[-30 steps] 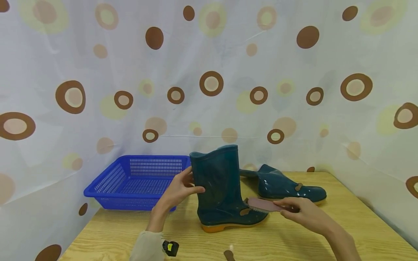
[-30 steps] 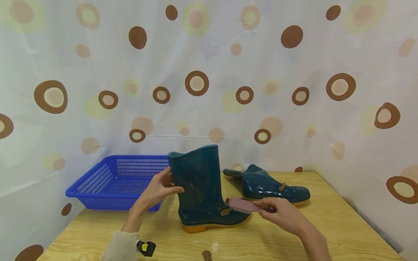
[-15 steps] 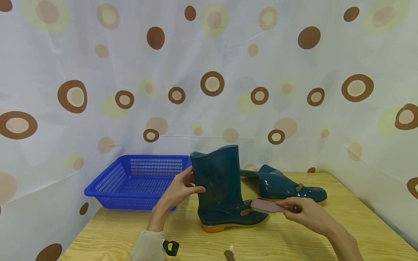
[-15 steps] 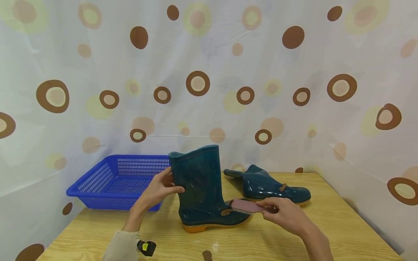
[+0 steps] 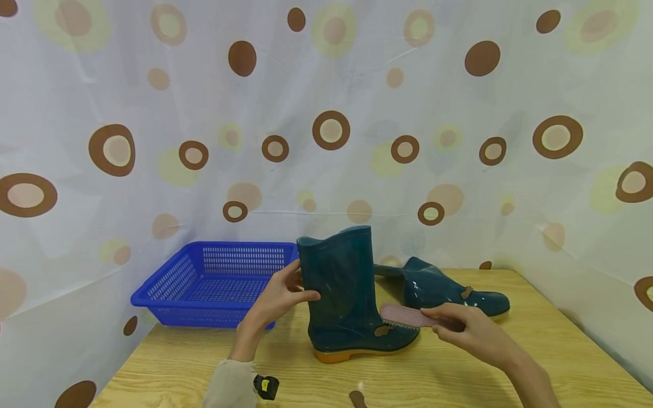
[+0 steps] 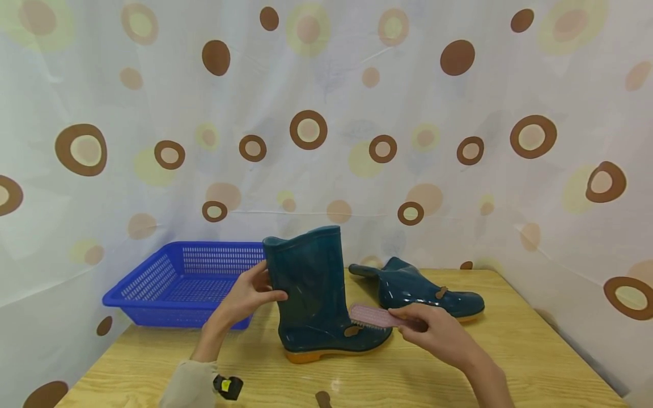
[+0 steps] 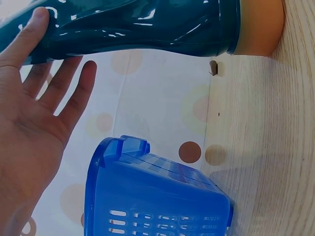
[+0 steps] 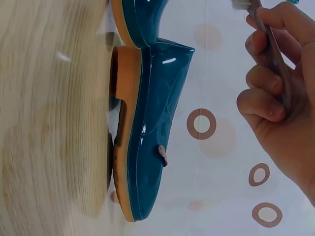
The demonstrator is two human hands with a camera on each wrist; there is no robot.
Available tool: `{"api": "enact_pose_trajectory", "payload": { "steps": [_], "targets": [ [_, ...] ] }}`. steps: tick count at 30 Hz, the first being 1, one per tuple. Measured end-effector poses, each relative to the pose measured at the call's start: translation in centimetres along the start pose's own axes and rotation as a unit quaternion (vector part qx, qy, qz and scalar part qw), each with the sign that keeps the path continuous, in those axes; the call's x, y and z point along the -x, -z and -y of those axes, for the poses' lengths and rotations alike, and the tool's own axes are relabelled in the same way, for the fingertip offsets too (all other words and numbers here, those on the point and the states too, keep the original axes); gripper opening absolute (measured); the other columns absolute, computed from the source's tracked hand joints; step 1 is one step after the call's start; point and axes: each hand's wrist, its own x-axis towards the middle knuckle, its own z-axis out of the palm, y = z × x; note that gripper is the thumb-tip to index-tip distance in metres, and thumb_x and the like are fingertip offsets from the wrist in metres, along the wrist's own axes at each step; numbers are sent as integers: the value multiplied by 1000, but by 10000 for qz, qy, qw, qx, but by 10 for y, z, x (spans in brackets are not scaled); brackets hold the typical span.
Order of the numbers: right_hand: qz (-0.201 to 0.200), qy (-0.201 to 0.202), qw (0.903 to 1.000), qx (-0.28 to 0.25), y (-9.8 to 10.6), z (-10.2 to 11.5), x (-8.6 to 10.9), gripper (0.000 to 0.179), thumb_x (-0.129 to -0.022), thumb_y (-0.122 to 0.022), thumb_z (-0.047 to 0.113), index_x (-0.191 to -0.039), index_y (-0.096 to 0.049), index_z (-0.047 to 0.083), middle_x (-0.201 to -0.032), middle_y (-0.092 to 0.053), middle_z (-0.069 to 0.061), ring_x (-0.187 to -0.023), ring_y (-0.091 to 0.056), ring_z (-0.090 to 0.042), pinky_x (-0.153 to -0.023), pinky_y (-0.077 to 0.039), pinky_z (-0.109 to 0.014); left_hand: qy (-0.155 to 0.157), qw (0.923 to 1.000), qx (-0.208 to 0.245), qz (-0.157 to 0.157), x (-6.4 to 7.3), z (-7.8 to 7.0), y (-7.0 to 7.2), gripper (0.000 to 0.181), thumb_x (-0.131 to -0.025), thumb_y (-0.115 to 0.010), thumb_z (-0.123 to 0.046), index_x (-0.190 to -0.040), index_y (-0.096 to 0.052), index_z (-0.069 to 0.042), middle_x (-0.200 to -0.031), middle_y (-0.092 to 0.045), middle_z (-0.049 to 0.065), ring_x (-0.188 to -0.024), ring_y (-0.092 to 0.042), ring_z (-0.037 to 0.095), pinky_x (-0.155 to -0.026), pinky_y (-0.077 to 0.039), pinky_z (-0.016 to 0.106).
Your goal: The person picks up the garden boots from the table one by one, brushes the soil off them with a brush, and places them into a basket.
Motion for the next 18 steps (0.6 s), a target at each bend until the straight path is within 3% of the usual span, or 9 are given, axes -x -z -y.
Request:
{"api": "enact_pose_trajectory", "payload": {
  "steps": [4, 9, 18],
  "targets": [
    [308, 56, 9993, -181, -4, -1, -2, 32, -99, -61, 18, -129, -66, 8, -112, -69, -7, -81, -54, 3, -65, -50, -20, 24, 10000, -5, 5, 0, 1, 0, 77, -86, -78, -28, -152, -38, -32, -121, -69, 8, -101, -68, 23, -92, -56, 45],
    [421, -52, 9989, -178, -5, -3, -3, 32, -98, -62, 20, -127, -67, 8, -118, -69, -13, -87, -57, 5, -69, -54, -20, 32, 10000, -21, -9, -1, 1, 0, 77, -86, -78, -29, -152, -39, -32, -121, -70, 7, -100, -68, 23, -92, -56, 45],
    [542, -310, 9980, -89, -4, -6, -2, 31, -97, -64, 24, -124, -69, 9, -113, -70, -8, -80, -53, 2, -66, -49, -20, -8, 10000, -29, 1, 0, 0, 0, 77, -86, -78, -30, -152, -39, -31, -121, -70, 8, -101, -68, 23, -93, -56, 46]
  ]
}}
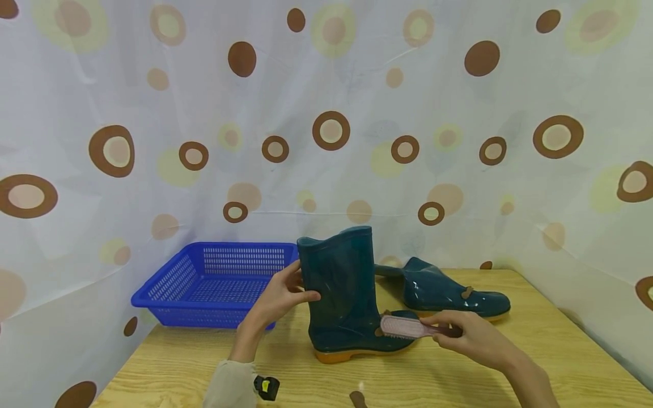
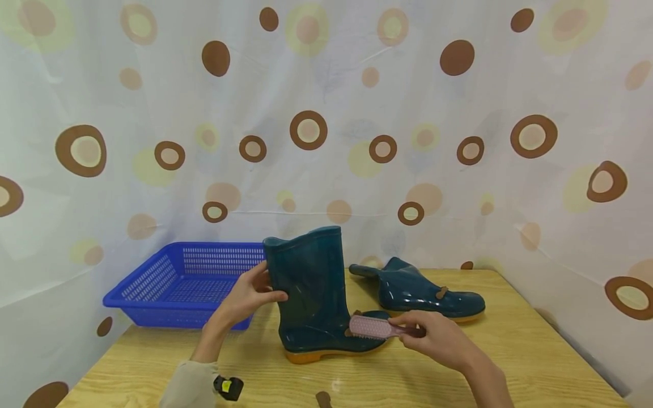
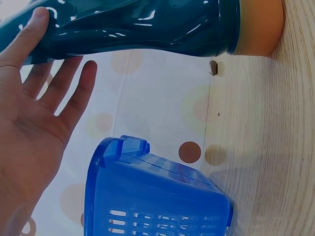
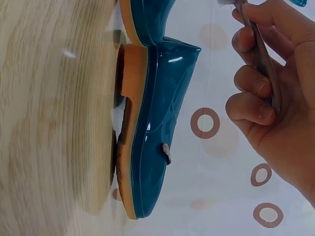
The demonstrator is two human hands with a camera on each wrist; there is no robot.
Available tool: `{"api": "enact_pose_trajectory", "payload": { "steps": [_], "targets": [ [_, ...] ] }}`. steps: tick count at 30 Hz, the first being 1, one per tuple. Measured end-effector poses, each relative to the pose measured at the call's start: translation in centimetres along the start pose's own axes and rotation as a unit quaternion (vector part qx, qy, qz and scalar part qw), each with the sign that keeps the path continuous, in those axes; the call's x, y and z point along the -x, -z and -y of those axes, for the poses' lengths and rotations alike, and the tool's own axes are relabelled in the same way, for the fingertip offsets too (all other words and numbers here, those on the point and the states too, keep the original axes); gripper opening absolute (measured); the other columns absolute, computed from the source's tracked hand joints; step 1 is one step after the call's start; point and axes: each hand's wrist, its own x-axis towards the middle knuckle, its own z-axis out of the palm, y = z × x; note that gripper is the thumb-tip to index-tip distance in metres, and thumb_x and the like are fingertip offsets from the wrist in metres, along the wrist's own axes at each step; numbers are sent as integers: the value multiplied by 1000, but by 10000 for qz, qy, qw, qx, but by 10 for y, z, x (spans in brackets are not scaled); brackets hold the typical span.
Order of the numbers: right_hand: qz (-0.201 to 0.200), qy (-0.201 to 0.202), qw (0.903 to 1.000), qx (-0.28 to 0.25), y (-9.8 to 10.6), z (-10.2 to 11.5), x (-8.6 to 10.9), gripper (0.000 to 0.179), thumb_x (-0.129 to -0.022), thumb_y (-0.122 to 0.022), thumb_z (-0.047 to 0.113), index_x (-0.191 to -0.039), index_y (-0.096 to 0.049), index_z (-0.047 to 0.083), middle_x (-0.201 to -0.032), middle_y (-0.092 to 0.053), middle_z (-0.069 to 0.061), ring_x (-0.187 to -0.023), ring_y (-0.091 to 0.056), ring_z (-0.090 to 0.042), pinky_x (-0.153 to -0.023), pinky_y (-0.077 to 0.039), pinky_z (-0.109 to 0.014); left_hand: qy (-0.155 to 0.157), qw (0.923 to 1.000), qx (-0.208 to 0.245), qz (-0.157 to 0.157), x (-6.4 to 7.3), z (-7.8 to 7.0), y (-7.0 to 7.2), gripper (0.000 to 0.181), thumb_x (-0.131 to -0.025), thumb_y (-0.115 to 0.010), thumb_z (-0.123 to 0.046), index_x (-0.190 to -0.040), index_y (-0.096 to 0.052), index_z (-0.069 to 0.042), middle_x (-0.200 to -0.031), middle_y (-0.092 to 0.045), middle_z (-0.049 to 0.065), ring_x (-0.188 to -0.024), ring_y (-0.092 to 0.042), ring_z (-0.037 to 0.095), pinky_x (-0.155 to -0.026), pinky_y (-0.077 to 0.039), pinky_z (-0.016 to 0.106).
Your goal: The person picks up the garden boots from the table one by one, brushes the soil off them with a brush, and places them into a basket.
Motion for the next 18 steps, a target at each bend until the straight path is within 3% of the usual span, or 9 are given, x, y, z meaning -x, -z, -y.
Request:
{"api": "enact_pose_trajectory", "payload": {
  "steps": [10, 18],
  "targets": [
    [13, -182, 9998, 13, 2, 1, 3, 29, -95, -64, 18, -122, -70, 11, -84, -57, 4, -69, -47, 0, -56, -39, -23, 70, 10000, 36, 8, -2, 4, 0, 75, -86, -79, -28, -150, -40, -33, -121, -70, 7, -101, -68, 24, -93, -56, 46],
    [163, -235, 9996, 65, 3, 0, 4, 28, -93, -65, 17, -119, -72, 11, -81, -57, 8, -66, -47, 1, -53, -38, -21, 130, 9999, 8, -33, -1, 3, 0, 77, -85, -79, -29, -151, -40, -32, -121, -70, 6, -101, -68, 23, -93, -56, 47]
  ]
}}
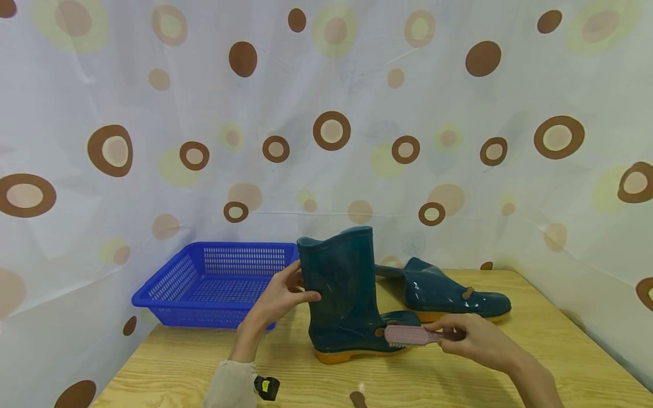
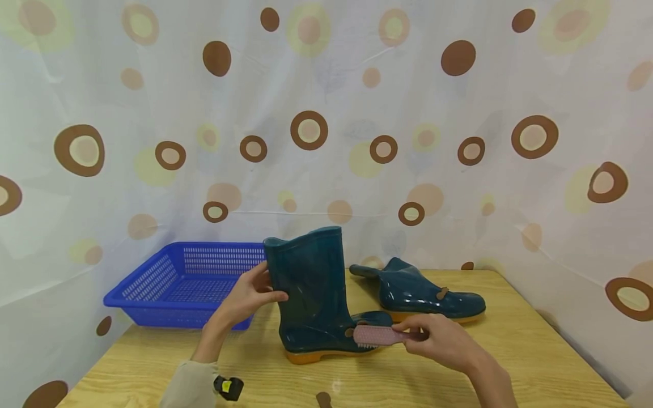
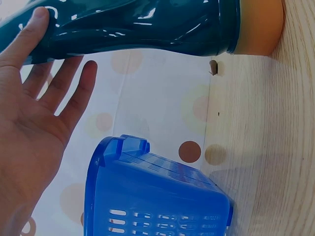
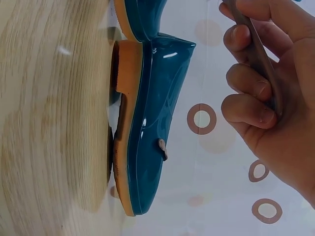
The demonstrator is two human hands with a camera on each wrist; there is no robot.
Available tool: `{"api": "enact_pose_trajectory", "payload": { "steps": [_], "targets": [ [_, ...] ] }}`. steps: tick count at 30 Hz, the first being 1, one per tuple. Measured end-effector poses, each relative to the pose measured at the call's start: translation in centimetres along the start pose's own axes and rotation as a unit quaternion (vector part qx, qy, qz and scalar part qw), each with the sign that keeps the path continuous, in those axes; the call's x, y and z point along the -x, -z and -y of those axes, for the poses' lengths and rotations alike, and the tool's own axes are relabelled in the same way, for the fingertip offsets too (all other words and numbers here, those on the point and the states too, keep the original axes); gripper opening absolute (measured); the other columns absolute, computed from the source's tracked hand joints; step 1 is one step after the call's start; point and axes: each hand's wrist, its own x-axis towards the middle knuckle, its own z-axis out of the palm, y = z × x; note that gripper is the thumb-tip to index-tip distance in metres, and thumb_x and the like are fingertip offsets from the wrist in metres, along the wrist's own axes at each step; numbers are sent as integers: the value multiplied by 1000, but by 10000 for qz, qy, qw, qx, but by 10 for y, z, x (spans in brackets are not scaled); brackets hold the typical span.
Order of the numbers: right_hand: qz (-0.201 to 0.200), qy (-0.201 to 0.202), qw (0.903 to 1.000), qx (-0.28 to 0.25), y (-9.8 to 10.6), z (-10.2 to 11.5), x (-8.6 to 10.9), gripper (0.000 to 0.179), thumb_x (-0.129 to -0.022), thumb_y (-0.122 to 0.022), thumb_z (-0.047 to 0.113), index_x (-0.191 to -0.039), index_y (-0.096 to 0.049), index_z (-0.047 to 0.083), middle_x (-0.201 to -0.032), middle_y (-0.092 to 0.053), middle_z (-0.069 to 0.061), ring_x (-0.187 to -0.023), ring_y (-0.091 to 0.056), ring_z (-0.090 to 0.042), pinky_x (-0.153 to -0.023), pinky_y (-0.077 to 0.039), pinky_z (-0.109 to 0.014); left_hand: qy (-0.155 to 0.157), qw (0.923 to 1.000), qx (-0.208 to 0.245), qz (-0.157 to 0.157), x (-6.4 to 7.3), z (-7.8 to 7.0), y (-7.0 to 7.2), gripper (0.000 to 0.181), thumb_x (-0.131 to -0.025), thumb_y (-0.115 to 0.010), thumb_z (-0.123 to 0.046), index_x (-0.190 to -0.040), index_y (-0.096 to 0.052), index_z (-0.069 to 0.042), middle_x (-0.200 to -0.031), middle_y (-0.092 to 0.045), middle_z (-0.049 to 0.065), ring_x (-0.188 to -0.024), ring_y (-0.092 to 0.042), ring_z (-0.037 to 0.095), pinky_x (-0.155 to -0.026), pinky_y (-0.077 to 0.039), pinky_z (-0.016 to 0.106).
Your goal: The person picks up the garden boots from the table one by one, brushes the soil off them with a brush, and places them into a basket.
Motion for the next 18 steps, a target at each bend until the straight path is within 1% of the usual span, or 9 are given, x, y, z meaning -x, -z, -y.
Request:
{"api": "enact_pose_trajectory", "payload": {
  "steps": [2, 5, 9, 11, 13, 16, 18],
  "targets": [
    [-49, 126, 9999, -69, 0, 0, 0, 28, -93, -64, 15, -120, -71, 10, -81, -58, 8, -67, -48, 1, -53, -39, -21, 14, 10000, -21, -23, 0, -1, 0, 77, -85, -79, -30, -151, -40, -32, -121, -70, 6, -101, -68, 22, -93, -56, 47],
    [-232, 337, 9990, -178, 1, -1, 0, 27, -95, -64, 14, -120, -71, 9, -84, -60, 6, -68, -48, 1, -54, -41, -22, 29, 10000, -54, -42, 0, -2, 0, 78, -84, -79, -31, -151, -39, -33, -121, -70, 5, -101, -68, 22, -93, -55, 47],
    [-357, 475, 9978, -293, -1, 0, -1, 29, -97, -62, 17, -125, -68, 9, -101, -68, -2, -74, -51, 1, -58, -45, -23, 21, 10000, -69, -41, 0, -2, 0, 78, -85, -79, -31, -151, -39, -33, -121, -70, 5, -101, -67, 22, -93, -55, 47],
    [-338, 479, 9977, -335, -3, 1, -3, 31, -98, -62, 18, -127, -67, 9, -112, -69, -8, -77, -52, 1, -60, -47, -22, 12, 10000, -69, -40, 0, -1, 0, 78, -85, -79, -31, -151, -39, -33, -120, -70, 5, -101, -67, 22, -93, -55, 47],
    [-232, 451, 9979, -398, -4, 2, -4, 32, -99, -61, 19, -129, -66, 9, -117, -68, -12, -80, -53, 1, -62, -48, -22, -2, 10000, -64, -33, 0, -1, 0, 78, -85, -79, -31, -151, -39, -32, -120, -70, 6, -101, -67, 22, -93, -55, 47],
    [-120, 411, 9982, -430, -5, 2, -4, 32, -99, -60, 19, -128, -66, 8, -119, -68, -14, -83, -54, 2, -66, -49, -21, -12, 10000, -58, -21, 0, -1, 0, 77, -85, -79, -31, -151, -39, -32, -121, -70, 6, -101, -68, 22, -93, -55, 47],
    [-69, 395, 9983, -416, -6, 2, -5, 31, -99, -60, 19, -127, -66, 7, -114, -68, -11, -82, -53, 2, -65, -49, -21, -15, 10000, -53, -12, 0, -1, 0, 77, -85, -79, -31, -151, -39, -32, -121, -70, 6, -101, -68, 23, -93, -55, 47]
  ]
}}
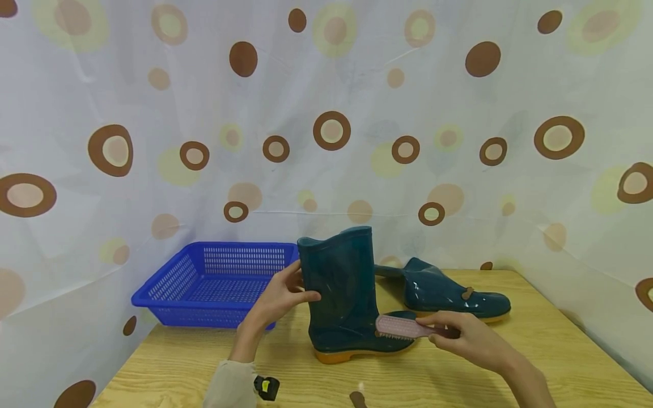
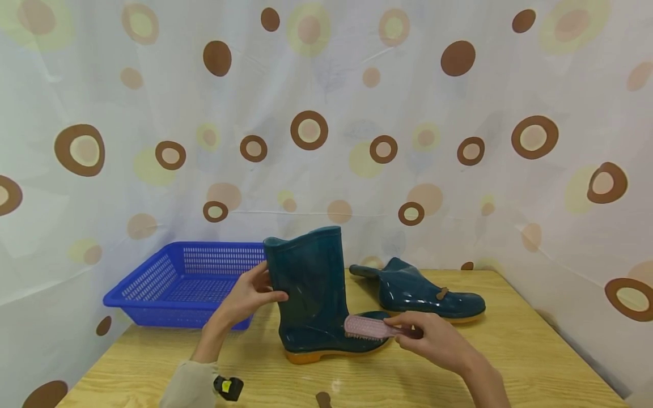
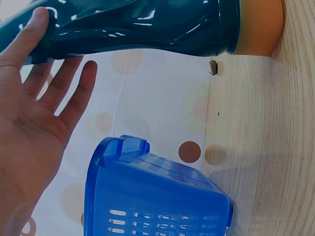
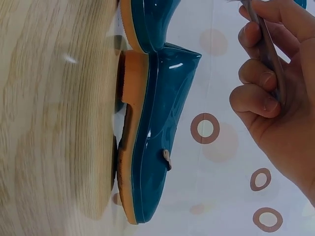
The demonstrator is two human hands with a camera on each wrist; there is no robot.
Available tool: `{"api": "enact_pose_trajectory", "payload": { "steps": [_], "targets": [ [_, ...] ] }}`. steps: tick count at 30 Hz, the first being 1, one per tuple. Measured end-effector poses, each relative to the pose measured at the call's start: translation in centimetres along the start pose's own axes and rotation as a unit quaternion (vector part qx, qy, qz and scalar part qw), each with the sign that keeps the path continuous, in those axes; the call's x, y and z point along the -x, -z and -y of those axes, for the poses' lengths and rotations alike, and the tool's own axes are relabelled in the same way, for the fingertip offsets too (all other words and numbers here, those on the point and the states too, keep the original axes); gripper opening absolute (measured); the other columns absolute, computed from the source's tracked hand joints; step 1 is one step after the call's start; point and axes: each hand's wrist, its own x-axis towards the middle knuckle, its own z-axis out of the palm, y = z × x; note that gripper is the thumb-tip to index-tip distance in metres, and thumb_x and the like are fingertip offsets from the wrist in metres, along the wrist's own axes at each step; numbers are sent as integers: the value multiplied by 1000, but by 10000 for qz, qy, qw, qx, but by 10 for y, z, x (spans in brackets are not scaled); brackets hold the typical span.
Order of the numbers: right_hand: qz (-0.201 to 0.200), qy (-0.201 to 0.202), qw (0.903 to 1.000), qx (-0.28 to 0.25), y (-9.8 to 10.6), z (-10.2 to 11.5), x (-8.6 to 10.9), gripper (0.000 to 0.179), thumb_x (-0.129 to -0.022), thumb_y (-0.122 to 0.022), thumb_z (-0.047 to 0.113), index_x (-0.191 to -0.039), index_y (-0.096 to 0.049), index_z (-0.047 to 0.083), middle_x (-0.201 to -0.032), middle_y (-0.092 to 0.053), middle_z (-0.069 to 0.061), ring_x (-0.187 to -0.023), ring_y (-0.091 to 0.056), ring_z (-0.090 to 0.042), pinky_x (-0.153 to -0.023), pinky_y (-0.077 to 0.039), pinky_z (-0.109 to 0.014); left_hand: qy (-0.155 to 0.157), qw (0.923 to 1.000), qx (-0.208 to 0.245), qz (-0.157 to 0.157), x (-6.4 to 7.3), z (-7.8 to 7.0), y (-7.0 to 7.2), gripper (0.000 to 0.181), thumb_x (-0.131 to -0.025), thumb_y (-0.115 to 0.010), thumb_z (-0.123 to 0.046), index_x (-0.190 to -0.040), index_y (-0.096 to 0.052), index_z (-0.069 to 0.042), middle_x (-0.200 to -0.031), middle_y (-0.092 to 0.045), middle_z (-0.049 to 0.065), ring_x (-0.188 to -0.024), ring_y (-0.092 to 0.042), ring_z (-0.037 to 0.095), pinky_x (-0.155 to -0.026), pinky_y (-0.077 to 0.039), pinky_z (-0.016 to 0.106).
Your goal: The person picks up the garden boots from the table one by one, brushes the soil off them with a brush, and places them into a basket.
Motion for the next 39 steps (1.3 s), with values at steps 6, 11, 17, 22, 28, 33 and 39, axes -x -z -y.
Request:
{"api": "enact_pose_trajectory", "payload": {
  "steps": [6, 11, 17, 22, 28, 33, 39],
  "targets": [
    [-6, -92, 9995, 292, -1, 1, -2, 29, -97, -62, 19, -124, -69, 9, -87, -60, 6, -72, -49, 1, -57, -42, -23, 1, 10000, 11, -26, 1, -1, 0, 78, -85, -79, -30, -151, -39, -32, -121, -70, 6, -101, -68, 23, -94, -55, 48],
    [136, -242, 9995, 169, -2, 0, -3, 29, -96, -62, 18, -123, -69, 9, -84, -57, 5, -70, -48, 0, -55, -41, -23, -7, 10000, 19, -16, 1, -1, 1, 77, -85, -78, -30, -151, -39, -33, -121, -70, 6, -101, -68, 23, -94, -55, 48],
    [525, -437, 9977, -3, -5, -1, -4, 28, -96, -63, 20, -121, -70, 11, -86, -59, 4, -72, -50, -1, -57, -42, -22, -41, 10000, 27, 13, 0, 1, 0, 76, -86, -78, -30, -151, -39, -34, -122, -70, 6, -101, -68, 23, -93, -55, 47],
    [491, -386, 9980, -60, -4, -1, -3, 28, -96, -62, 19, -122, -69, 10, -88, -61, 4, -73, -51, -1, -59, -44, -22, -24, 10000, 29, 1, 0, 2, -1, 76, -85, -79, -30, -151, -39, -34, -122, -69, 6, -102, -68, 23, -94, -55, 48],
    [21, -114, 9999, -107, -2, 1, -1, 30, -98, -61, 17, -125, -67, 6, -90, -63, 2, -71, -51, 0, -57, -44, -23, -43, 10000, 44, 10, 0, 0, -1, 77, -86, -78, -29, -151, -39, -33, -122, -69, 7, -102, -68, 24, -94, -55, 48],
    [-69, -157, 9999, -4, -3, 1, -2, 30, -98, -61, 19, -126, -68, 9, -90, -61, 2, -72, -49, -1, -56, -42, -24, -67, 10000, 41, 14, 0, -1, -1, 77, -86, -78, -29, -152, -38, -32, -122, -69, 7, -102, -68, 24, -93, -56, 47],
    [-54, -172, 9995, 271, -6, -1, -3, 28, -96, -62, 19, -123, -70, 13, -83, -57, 6, -69, -48, 0, -55, -40, -23, -34, 10000, 33, -2, 0, -1, -2, 77, -86, -78, -28, -151, -39, -32, -120, -70, 7, -101, -68, 23, -93, -56, 46]
  ]
}}
